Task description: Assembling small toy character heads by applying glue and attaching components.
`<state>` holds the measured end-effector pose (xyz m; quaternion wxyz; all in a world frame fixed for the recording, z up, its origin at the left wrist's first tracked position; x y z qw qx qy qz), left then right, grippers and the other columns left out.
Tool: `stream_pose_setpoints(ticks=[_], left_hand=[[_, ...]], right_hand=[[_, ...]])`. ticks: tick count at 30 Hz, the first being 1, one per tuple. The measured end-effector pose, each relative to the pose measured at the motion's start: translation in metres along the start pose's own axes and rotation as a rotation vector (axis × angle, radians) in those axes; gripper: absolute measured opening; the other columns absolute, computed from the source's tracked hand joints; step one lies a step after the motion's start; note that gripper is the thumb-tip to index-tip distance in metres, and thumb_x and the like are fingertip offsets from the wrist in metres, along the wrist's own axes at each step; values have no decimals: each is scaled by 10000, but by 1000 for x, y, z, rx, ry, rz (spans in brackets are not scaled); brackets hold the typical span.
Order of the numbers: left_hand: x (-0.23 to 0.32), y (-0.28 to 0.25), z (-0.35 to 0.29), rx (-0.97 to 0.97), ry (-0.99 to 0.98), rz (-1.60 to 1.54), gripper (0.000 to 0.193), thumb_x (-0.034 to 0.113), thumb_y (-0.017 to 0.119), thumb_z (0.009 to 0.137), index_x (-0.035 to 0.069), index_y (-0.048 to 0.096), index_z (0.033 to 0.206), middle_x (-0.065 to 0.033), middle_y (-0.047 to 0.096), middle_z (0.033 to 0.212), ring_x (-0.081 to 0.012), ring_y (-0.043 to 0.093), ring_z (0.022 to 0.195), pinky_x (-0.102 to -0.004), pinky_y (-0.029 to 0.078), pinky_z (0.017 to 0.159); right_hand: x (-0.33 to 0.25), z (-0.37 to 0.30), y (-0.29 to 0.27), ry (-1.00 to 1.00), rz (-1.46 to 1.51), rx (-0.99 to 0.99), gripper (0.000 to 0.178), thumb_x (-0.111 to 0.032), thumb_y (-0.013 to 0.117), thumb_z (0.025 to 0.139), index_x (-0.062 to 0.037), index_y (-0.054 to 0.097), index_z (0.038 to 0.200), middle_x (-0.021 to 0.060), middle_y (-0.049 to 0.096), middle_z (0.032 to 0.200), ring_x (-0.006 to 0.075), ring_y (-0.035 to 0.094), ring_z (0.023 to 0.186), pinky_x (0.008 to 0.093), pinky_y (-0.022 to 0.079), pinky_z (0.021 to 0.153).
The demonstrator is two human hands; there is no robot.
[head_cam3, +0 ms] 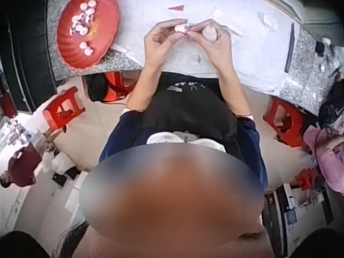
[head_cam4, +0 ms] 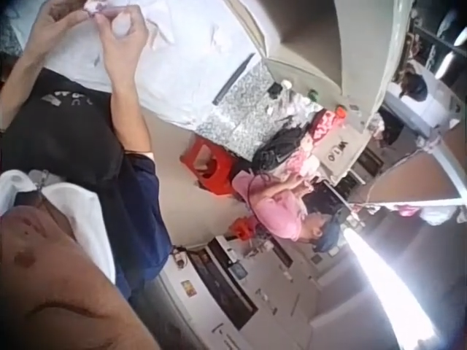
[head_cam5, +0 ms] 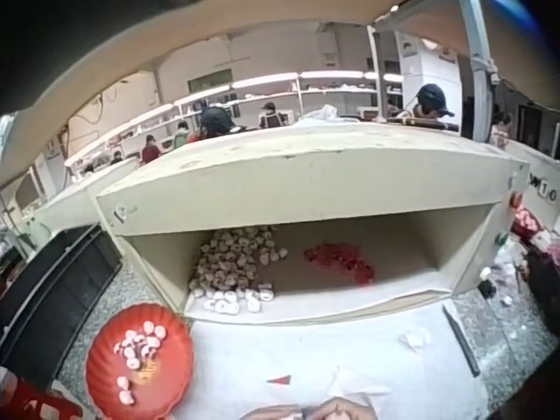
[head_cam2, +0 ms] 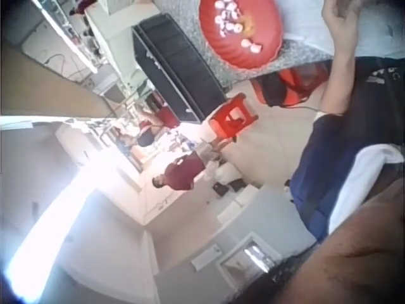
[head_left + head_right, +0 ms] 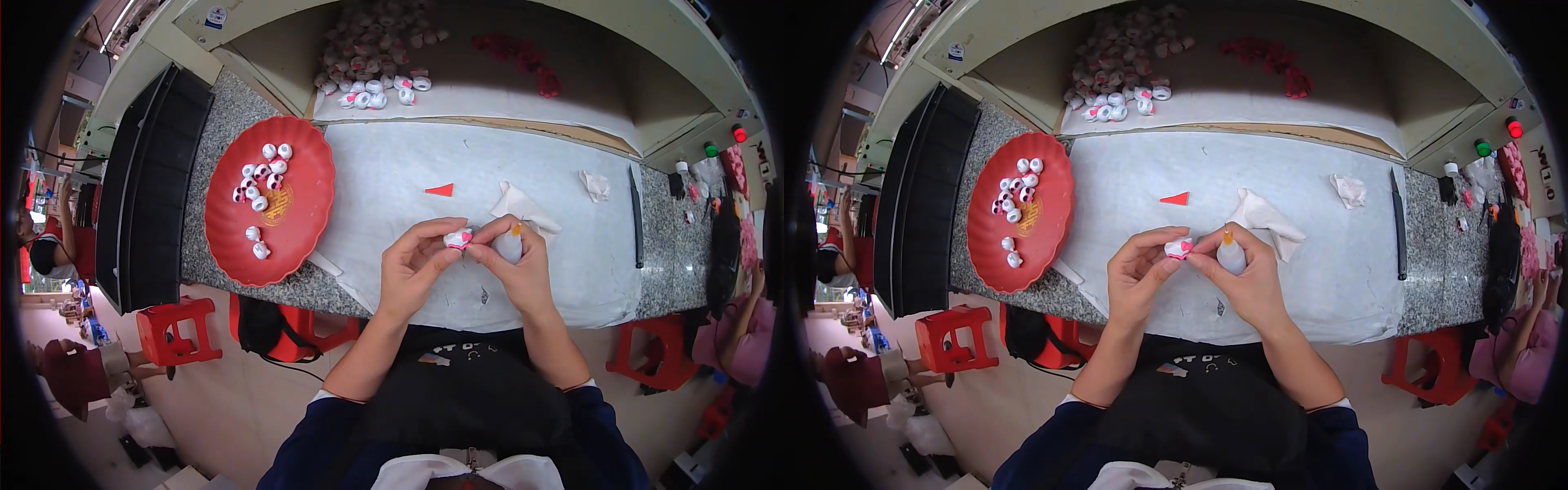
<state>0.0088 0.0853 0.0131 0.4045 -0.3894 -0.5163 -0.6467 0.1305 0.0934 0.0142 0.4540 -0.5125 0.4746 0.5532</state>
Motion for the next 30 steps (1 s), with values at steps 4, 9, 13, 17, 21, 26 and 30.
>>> stream_pose_setpoints(ticks=[4,9,13,17,21,26,30], left_hand=[[-7,-4,0,16,-105,-130,272,0,562,732,-35,489,992,-166,536,1004,-185,527,920,-278,410,807],[-6,3,-2,-77,-99,-146,261,-11,528,762,-46,483,1018,-137,527,1018,-174,508,947,-281,406,824],[-8,4,-5,-111,-92,-154,257,-9,522,768,-49,480,1018,-141,522,1025,-178,504,957,-284,407,826],[-4,8,-5,-106,-51,-102,245,20,527,773,-45,486,1006,-139,533,1002,-179,516,936,-286,411,813],[-2,6,-6,-80,-47,-81,229,42,535,774,-43,500,983,-139,542,990,-178,527,912,-291,410,805],[-1,2,-8,-65,-12,-54,220,11,530,771,-43,506,983,-130,543,988,-171,524,913,-280,413,805],[-3,1,-8,-69,-25,-62,227,-11,526,770,-40,508,994,-125,540,1002,-164,519,922,-266,414,805]], right_hand=[[-8,-1,-1,-79,14,33,203,-13,647,658,-10,525,820,33,544,749,78,485,681,199,382,643],[-12,-1,13,-33,88,-55,292,-5,659,635,-5,528,896,31,537,770,80,487,692,202,383,651],[-7,-1,14,-30,11,-110,310,-13,666,635,-2,539,917,28,539,773,82,495,701,201,392,642],[-1,-3,11,28,69,-98,278,-21,666,644,0,546,894,34,550,792,79,500,711,194,398,631],[-2,-5,10,-19,42,-82,277,-25,666,649,2,544,896,39,553,800,78,500,716,193,397,634],[0,-4,15,-24,55,-123,296,-28,657,660,16,530,924,61,562,819,93,520,719,209,421,638],[4,-6,17,54,119,-153,298,-15,632,676,31,515,946,81,563,824,106,536,697,216,439,613]])
Point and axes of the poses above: each hand's wrist, its own z-axis towards the middle knuckle, its own y-axis out of the palm, x = y × z, the point moved 10 cm from there along z, towards the middle knuckle
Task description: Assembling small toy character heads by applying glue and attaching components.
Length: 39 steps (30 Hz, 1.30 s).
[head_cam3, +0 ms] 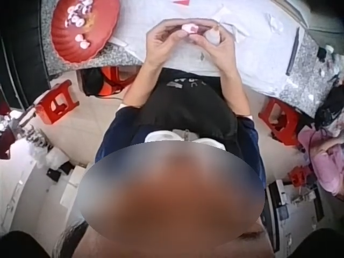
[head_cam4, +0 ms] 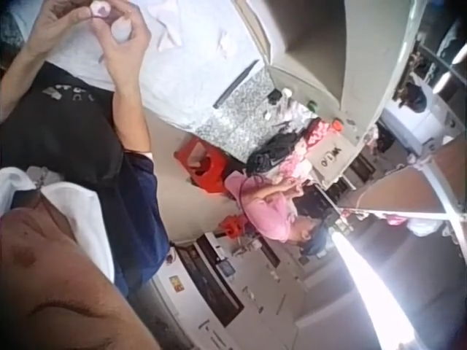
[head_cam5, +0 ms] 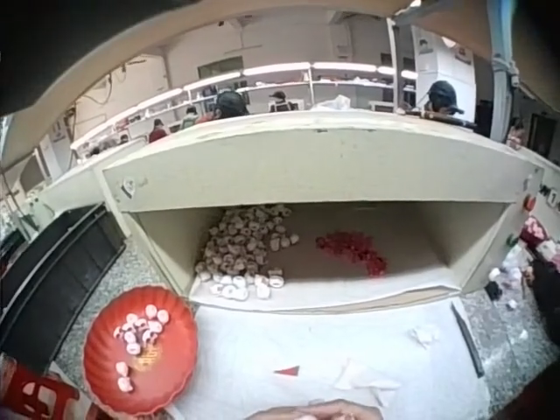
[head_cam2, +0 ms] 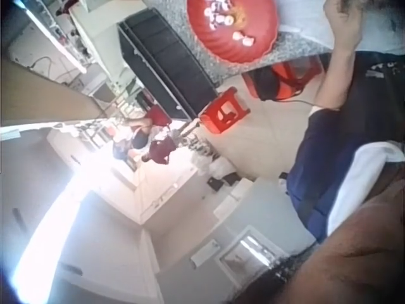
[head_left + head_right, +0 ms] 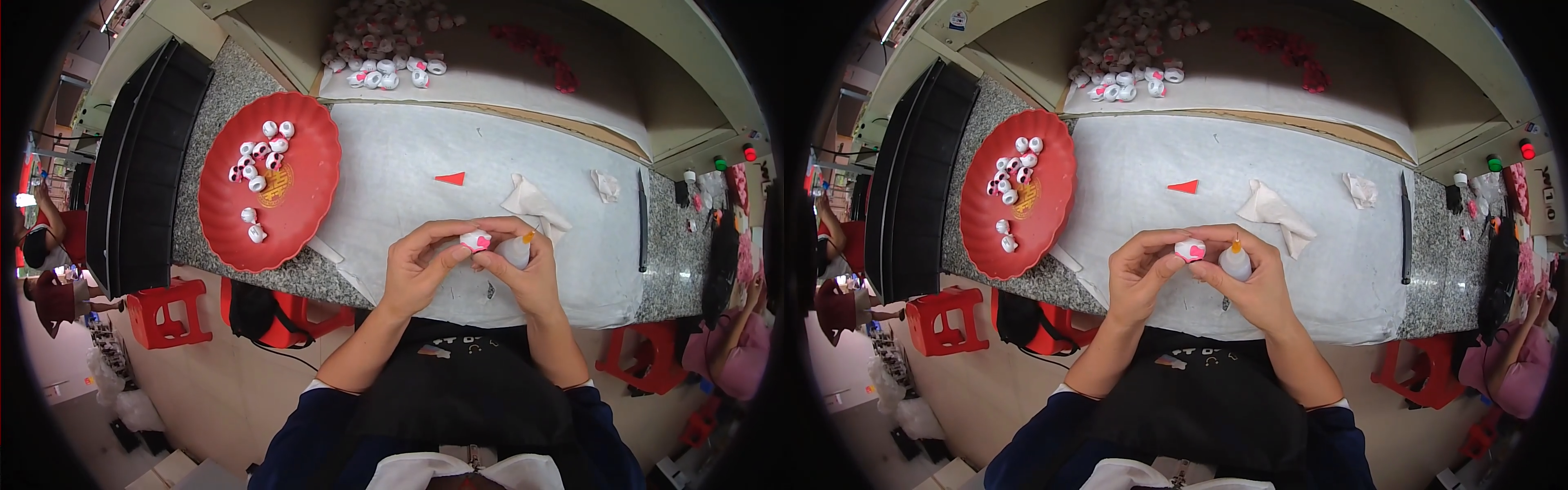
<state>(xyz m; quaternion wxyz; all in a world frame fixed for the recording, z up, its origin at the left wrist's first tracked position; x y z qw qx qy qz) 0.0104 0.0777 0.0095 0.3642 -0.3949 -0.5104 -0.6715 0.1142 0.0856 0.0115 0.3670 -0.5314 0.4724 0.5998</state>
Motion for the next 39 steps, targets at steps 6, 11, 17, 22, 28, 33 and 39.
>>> stream_pose_setpoints(ticks=[6,11,17,22,28,33,39], left_hand=[[-3,2,2,-24,-40,-3,244,-16,541,755,-39,513,996,-122,548,995,-166,523,919,-271,411,805],[6,0,1,-66,55,88,268,-33,564,726,-25,523,991,-118,549,993,-174,526,911,-276,411,808],[4,9,5,-125,34,-131,239,-56,582,699,-20,536,930,-120,536,971,-167,521,885,-272,437,765],[0,11,-2,-145,-22,-189,209,18,606,709,-7,551,909,-118,545,935,-185,510,918,-299,400,808],[47,-5,-7,-5,140,414,202,18,592,720,-7,541,915,-117,553,922,-178,507,910,-275,405,769],[142,-67,-1,440,351,1294,278,71,600,695,50,554,968,-114,513,1012,-263,453,999,-344,328,860],[108,-27,101,159,466,1319,266,119,567,730,58,546,988,-132,535,1004,-274,463,984,-331,351,837]], right_hand=[[1,0,-5,-19,-4,14,271,8,590,696,44,507,951,94,562,820,112,539,672,221,447,590],[0,3,2,2,27,-11,252,7,602,682,45,518,916,100,564,813,124,544,661,228,453,595],[-1,-6,-1,-7,40,-9,250,11,631,669,35,548,904,53,562,729,88,522,641,196,408,590],[4,-10,-5,-4,124,-8,254,4,655,650,46,538,872,99,572,741,121,538,614,221,432,559],[2,-6,6,56,236,-11,340,-50,644,663,24,481,952,124,554,747,146,525,591,243,434,541],[-47,-13,-3,-129,588,-80,368,-83,601,660,-79,360,937,108,463,748,196,483,571,289,436,502],[-159,-62,51,-273,1220,-620,245,41,496,746,-87,340,884,228,508,870,367,536,694,443,430,676]])
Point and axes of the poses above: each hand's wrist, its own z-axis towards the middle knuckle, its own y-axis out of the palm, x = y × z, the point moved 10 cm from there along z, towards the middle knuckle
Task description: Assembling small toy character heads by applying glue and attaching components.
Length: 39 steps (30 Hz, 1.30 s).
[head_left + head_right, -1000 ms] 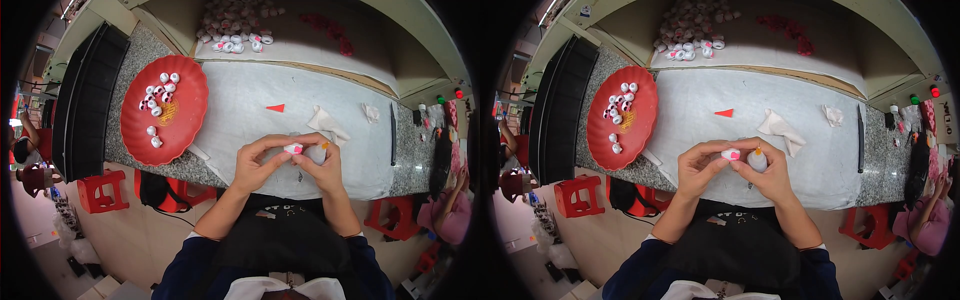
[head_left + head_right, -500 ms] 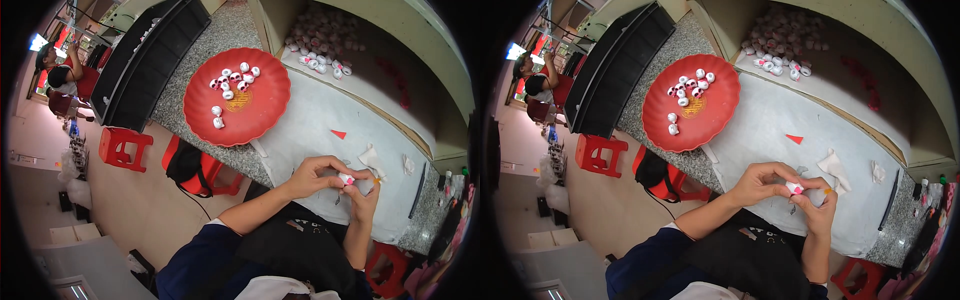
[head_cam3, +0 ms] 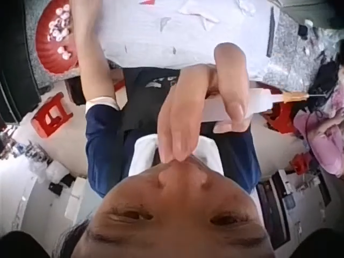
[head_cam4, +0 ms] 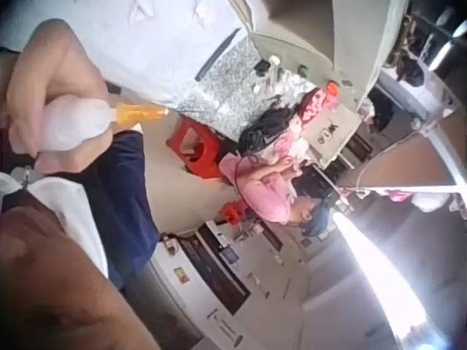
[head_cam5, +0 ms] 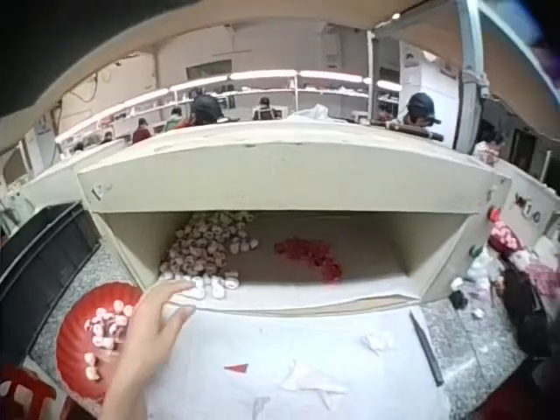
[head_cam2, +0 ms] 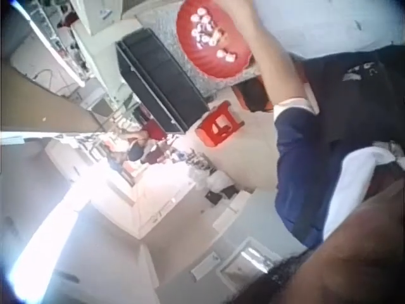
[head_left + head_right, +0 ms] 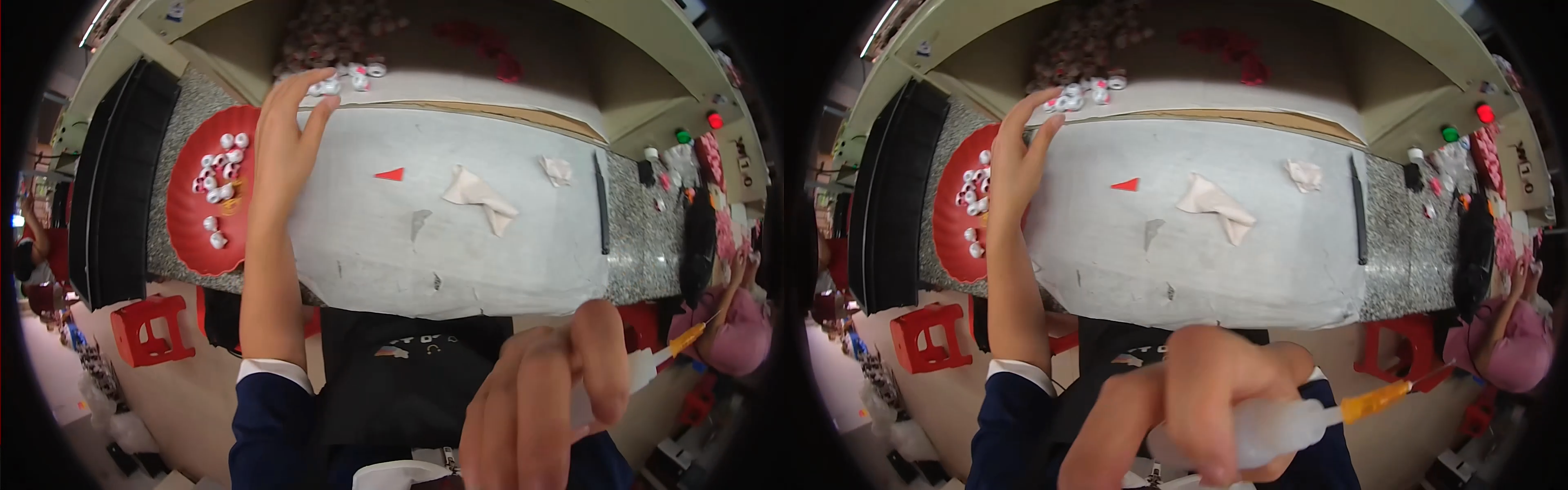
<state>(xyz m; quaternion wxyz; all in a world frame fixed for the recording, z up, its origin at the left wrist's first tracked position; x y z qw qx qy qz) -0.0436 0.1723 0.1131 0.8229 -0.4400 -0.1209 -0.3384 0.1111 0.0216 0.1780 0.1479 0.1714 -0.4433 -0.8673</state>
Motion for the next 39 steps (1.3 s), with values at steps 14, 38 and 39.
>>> stream_pose_setpoints(ticks=[14,38,39], left_hand=[[-40,135,67,-152,33,485,214,144,552,698,82,587,900,-162,587,765,-275,578,710,-340,451,636],[12,77,-126,-28,-662,-1581,268,44,563,754,40,473,1006,-129,529,1006,-165,509,921,-306,409,807],[7,76,-127,5,-674,-1544,305,24,565,743,38,461,1029,-141,527,1011,-171,507,944,-311,407,816]], right_hand=[[-15,-15,30,-85,166,-289,186,-96,455,776,-46,376,937,222,494,872,271,496,753,321,400,709],[-73,-40,-136,-459,-996,730,266,-10,622,650,-24,449,852,100,470,843,128,477,668,207,388,500],[-72,-42,-138,-455,-995,735,266,-10,622,650,-24,449,852,100,470,843,128,477,668,207,388,500]])
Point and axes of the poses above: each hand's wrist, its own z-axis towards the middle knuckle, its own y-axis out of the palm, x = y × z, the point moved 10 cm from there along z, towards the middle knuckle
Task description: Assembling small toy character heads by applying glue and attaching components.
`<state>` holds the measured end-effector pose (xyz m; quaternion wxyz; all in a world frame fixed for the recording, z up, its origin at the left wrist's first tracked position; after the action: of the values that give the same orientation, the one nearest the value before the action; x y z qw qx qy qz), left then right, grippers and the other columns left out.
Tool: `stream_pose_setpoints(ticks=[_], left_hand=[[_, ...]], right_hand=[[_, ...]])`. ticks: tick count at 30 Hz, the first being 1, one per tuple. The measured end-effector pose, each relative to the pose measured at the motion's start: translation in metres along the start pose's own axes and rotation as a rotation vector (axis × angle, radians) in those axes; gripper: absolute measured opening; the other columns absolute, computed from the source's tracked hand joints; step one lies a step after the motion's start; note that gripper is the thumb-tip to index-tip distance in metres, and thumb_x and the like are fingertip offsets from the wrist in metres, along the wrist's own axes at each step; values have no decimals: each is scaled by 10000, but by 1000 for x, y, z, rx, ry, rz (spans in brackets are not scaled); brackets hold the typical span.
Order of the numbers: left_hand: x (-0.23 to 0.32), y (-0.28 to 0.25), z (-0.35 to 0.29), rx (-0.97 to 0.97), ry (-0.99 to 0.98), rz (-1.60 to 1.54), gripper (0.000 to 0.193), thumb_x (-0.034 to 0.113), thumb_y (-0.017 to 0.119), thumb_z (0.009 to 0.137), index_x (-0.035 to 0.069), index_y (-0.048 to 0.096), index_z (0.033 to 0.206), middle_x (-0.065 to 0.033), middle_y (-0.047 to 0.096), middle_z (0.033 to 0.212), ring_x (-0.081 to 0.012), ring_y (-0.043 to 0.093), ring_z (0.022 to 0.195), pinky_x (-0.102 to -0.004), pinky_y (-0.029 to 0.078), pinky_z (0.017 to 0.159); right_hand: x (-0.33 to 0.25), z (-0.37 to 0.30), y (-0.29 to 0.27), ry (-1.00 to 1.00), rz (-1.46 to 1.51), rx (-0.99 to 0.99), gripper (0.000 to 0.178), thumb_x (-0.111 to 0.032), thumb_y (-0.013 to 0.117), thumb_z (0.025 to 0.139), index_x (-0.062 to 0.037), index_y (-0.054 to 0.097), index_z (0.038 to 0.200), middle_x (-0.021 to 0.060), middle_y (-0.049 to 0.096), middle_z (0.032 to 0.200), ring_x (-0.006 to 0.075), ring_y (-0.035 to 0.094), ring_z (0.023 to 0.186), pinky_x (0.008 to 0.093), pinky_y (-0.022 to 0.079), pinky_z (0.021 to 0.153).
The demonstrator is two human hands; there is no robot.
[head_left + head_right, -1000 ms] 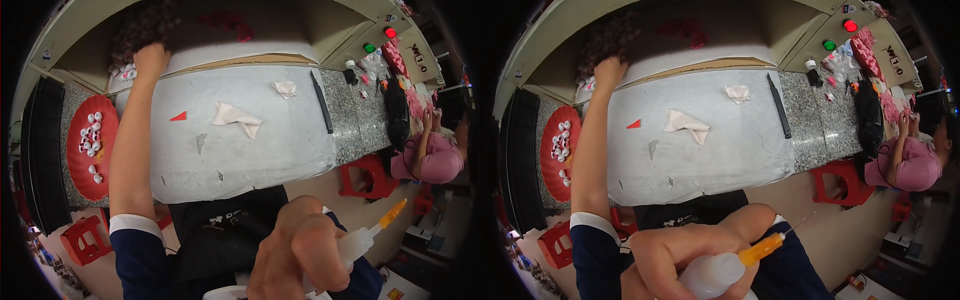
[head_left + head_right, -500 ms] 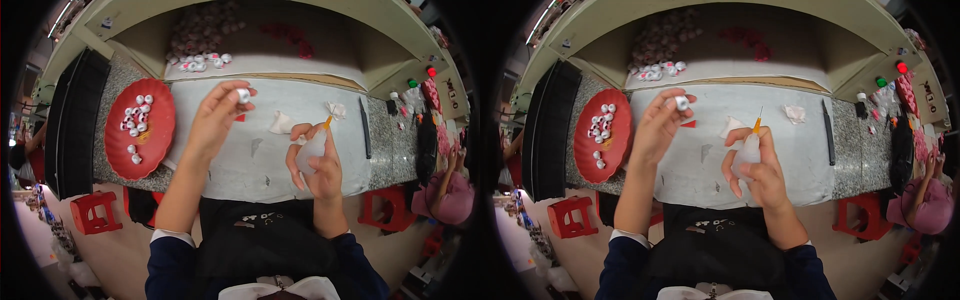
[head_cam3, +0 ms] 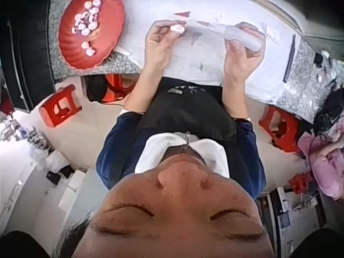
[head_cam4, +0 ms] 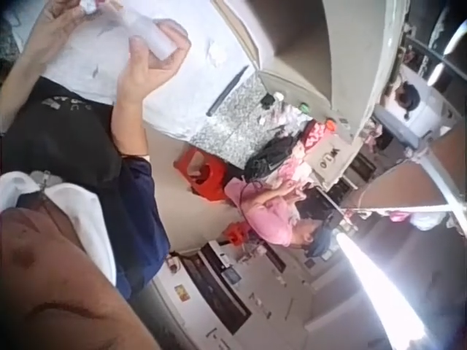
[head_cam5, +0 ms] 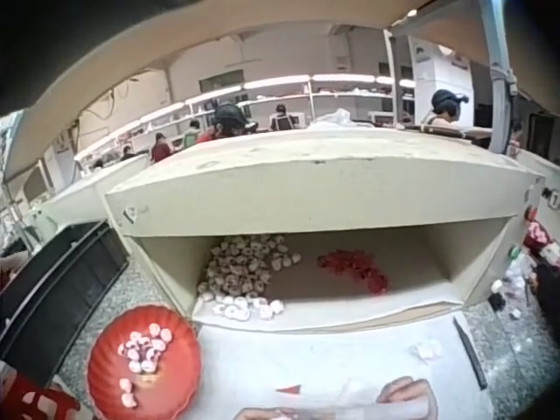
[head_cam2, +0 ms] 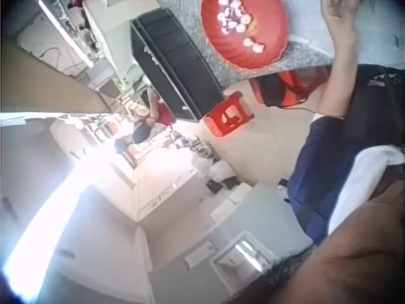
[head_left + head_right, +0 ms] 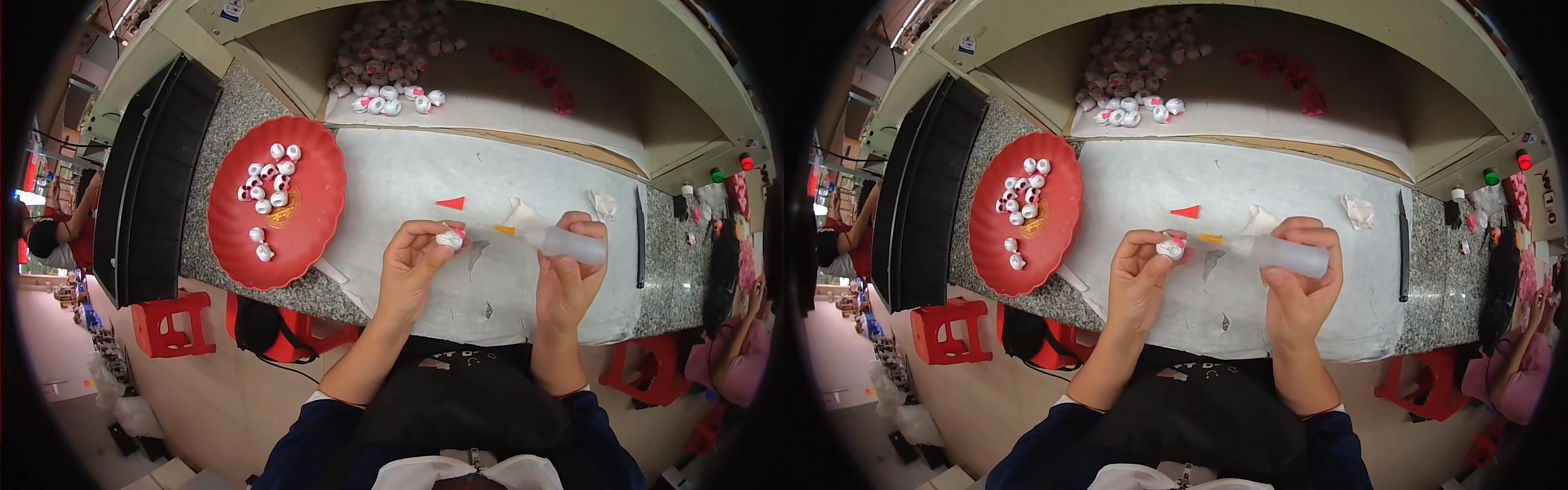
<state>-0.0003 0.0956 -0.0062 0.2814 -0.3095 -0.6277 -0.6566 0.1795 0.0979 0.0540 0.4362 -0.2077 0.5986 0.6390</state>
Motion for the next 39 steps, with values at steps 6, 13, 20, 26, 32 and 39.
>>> stream_pose_setpoints(ticks=[6,13,20,26,32,39], left_hand=[[7,0,0,42,41,148,336,-1,571,727,-3,451,1041,-151,520,1035,-181,524,924,-298,409,816],[7,0,-2,48,34,166,349,-6,576,720,-10,450,1045,-157,518,1036,-190,534,912,-289,406,814],[7,3,-3,14,39,169,339,-38,559,723,-19,449,1043,-156,513,1043,-184,519,941,-273,405,815],[7,3,-3,3,37,155,328,-62,539,731,-25,448,1043,-153,511,1047,-174,504,967,-258,408,815],[7,4,-3,-10,39,150,328,-58,543,730,-25,447,1042,-154,513,1045,-173,505,964,-256,408,813],[5,6,-3,-26,25,175,329,-55,547,729,-26,449,1042,-149,518,1034,-169,510,955,-253,411,809]], right_hand=[[-25,-25,26,-386,-455,-251,374,-140,742,578,-49,450,794,59,435,773,124,454,604,231,387,558],[-28,-32,40,-488,-493,-385,443,-6,775,473,-31,507,825,95,493,772,139,515,596,218,416,493],[-28,-33,42,-493,-519,-386,441,-19,785,461,-32,524,817,98,495,757,147,522,579,228,411,476],[-29,-33,43,-485,-499,-403,431,5,766,476,-33,518,827,90,474,761,144,506,575,228,396,475],[-28,-33,40,-498,-495,-389,428,21,748,493,-38,501,837,83,453,774,146,498,597,228,395,494],[-28,-34,41,-502,-510,-400,453,3,770,472,-42,505,837,86,462,776,152,509,597,232,406,491]])
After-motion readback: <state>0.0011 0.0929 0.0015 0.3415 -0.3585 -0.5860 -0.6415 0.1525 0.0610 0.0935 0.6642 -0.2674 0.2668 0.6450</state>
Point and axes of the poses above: each hand's wrist, its own z-axis towards the middle knuckle, its own y-axis out of the palm, x = y × z, the point moved 10 cm from there along z, towards the middle knuckle
